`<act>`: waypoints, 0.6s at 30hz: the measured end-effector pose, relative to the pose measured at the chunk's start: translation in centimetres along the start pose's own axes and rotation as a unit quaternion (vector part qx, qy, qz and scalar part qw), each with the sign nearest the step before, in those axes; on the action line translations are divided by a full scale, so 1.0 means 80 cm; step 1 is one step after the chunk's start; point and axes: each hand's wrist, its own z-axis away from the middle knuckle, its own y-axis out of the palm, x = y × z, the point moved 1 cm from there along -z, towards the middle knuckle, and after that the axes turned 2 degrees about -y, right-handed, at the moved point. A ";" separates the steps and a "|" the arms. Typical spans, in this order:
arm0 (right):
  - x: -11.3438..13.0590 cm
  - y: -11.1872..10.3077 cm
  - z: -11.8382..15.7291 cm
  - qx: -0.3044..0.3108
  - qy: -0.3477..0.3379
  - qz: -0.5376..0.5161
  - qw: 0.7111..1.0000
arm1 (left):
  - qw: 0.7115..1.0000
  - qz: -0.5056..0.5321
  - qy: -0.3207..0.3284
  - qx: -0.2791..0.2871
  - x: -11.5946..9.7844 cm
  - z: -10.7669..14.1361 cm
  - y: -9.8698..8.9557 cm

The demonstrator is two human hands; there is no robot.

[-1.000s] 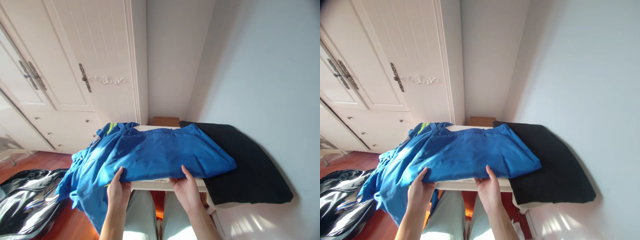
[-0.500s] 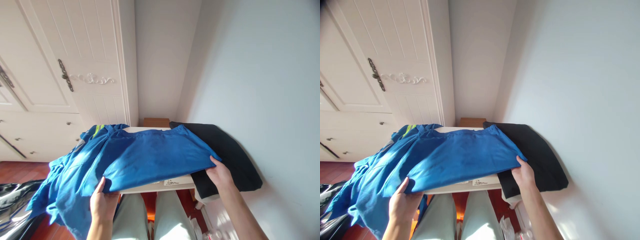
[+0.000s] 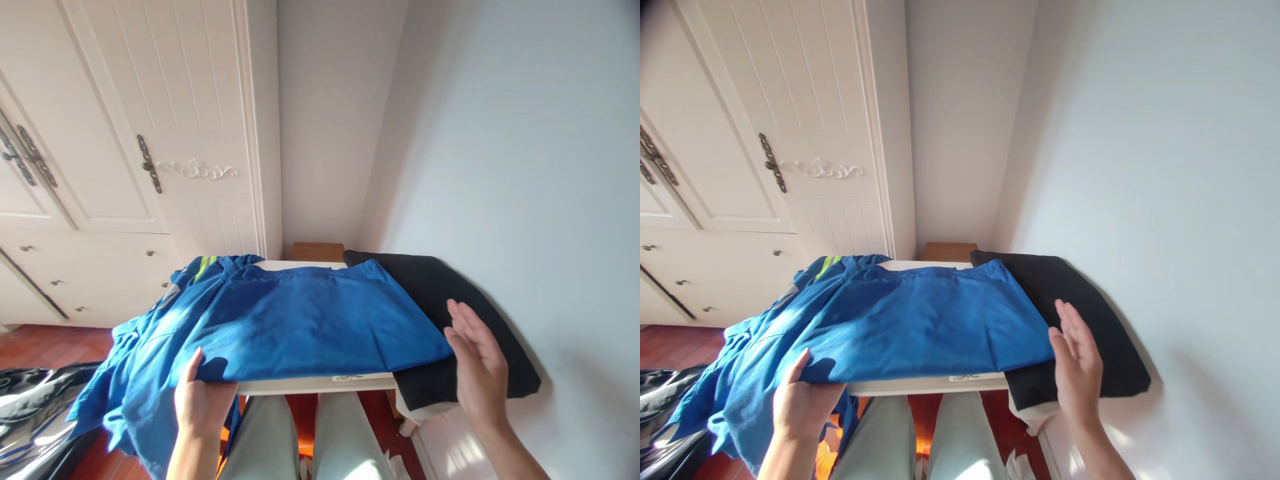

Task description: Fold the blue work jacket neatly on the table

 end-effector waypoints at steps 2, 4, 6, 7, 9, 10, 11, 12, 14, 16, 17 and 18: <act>0.008 0.032 -0.010 0.130 -0.063 0.066 0.987 | 1.000 0.019 0.019 0.004 -0.001 0.010 0.006; 0.007 0.078 -0.023 0.262 -0.130 0.133 0.947 | 0.999 0.019 0.032 0.000 -0.001 0.021 0.013; -0.002 0.135 -0.036 0.374 -0.189 0.194 0.887 | 0.999 0.004 0.039 -0.015 -0.001 0.029 0.022; -0.009 0.163 -0.043 0.424 -0.214 0.227 0.850 | 0.998 -0.005 0.050 -0.021 0.000 0.032 0.027; -0.030 0.215 -0.058 0.506 -0.238 0.307 0.770 | 0.995 -0.016 0.091 -0.027 -0.001 0.035 0.036; -0.043 0.235 -0.066 0.545 -0.235 0.343 0.728 | 0.993 -0.017 0.112 -0.030 -0.002 0.035 0.040; -0.056 0.251 -0.075 0.568 -0.230 0.357 0.705 | 0.991 -0.016 0.126 -0.038 -0.003 0.034 0.042; -0.070 0.261 -0.085 0.585 -0.221 0.369 0.688 | 0.990 -0.015 0.133 -0.049 -0.004 0.032 0.041; -0.097 0.269 -0.104 0.607 -0.196 0.386 0.666 | 0.989 -0.011 0.128 -0.067 -0.008 0.024 0.032; -0.120 0.264 -0.123 0.626 -0.173 0.400 0.647 | 0.993 -0.001 0.104 -0.058 -0.011 0.010 0.011; -0.129 0.260 -0.131 0.636 -0.165 0.404 0.637 | 0.996 0.010 0.084 -0.038 -0.011 0.001 -0.003; -0.136 0.254 -0.140 0.645 -0.160 0.405 0.628 | 0.998 0.028 0.059 -0.003 -0.010 -0.009 -0.017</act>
